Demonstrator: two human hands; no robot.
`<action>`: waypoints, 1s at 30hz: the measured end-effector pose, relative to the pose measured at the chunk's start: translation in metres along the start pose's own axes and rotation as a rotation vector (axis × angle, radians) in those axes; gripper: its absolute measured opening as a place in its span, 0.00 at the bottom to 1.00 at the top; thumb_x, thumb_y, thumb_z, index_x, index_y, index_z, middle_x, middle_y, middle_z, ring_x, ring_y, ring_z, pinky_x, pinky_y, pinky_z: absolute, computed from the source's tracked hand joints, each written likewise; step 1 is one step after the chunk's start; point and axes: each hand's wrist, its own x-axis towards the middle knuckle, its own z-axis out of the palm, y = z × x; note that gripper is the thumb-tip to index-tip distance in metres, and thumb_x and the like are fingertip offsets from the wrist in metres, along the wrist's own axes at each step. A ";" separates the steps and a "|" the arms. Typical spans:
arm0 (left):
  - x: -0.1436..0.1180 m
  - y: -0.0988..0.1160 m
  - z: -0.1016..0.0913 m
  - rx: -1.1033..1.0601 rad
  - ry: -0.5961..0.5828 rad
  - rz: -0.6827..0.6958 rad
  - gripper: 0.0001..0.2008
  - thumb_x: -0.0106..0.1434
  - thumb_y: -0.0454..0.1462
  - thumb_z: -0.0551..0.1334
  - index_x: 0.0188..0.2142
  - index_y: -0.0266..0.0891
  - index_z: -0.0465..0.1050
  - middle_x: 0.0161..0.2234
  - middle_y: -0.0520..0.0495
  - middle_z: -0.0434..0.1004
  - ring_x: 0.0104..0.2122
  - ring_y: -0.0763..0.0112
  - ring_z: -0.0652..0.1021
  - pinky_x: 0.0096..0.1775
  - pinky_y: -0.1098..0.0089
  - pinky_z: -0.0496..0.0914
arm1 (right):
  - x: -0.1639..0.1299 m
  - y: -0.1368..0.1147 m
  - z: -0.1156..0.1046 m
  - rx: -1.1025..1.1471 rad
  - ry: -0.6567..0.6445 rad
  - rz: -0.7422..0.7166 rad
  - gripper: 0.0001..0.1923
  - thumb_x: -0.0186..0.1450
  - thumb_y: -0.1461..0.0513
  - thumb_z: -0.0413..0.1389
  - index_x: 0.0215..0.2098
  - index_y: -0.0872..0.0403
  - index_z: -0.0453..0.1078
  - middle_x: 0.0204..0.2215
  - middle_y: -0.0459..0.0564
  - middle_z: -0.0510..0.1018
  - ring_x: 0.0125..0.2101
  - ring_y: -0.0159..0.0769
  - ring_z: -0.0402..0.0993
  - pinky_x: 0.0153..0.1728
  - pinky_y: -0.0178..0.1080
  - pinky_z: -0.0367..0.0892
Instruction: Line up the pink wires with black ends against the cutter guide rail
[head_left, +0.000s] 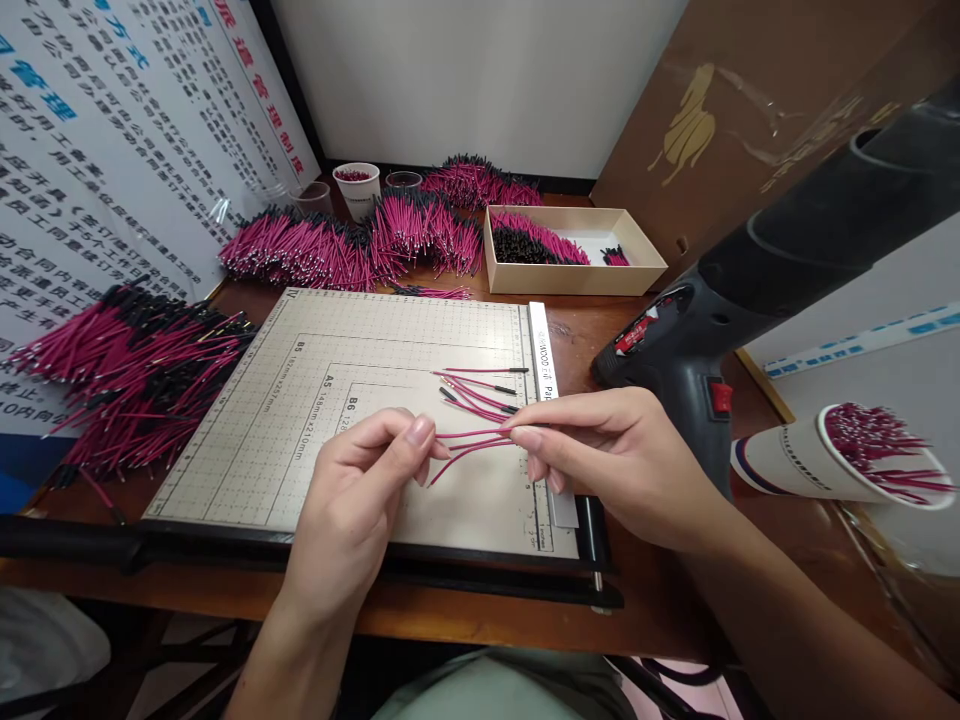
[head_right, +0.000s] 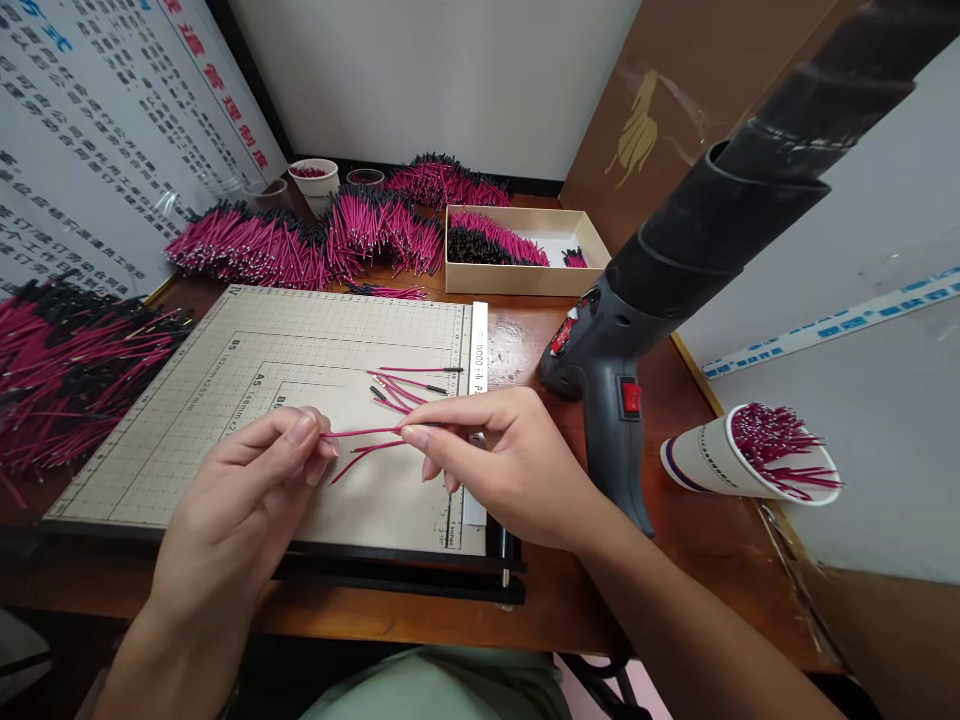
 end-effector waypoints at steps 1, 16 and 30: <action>0.000 0.000 0.000 -0.014 -0.001 -0.002 0.15 0.65 0.42 0.68 0.23 0.40 0.74 0.24 0.53 0.73 0.28 0.76 0.72 0.34 0.76 0.68 | 0.000 0.000 0.000 0.006 -0.004 0.003 0.08 0.64 0.63 0.60 0.32 0.57 0.81 0.18 0.45 0.76 0.18 0.24 0.66 0.17 0.27 0.63; 0.000 0.004 0.012 0.388 0.019 0.067 0.03 0.60 0.40 0.70 0.33 0.46 0.83 0.26 0.55 0.77 0.23 0.78 0.68 0.25 0.78 0.64 | 0.006 -0.002 -0.001 0.123 0.133 -0.021 0.05 0.61 0.64 0.63 0.27 0.55 0.80 0.17 0.44 0.76 0.16 0.25 0.67 0.18 0.28 0.67; -0.004 0.010 0.007 0.503 -0.240 0.090 0.09 0.62 0.38 0.65 0.25 0.42 0.79 0.22 0.54 0.77 0.23 0.75 0.72 0.25 0.75 0.63 | 0.006 0.022 -0.001 -0.617 0.095 -0.346 0.07 0.64 0.68 0.60 0.34 0.59 0.82 0.18 0.44 0.72 0.20 0.26 0.63 0.25 0.33 0.58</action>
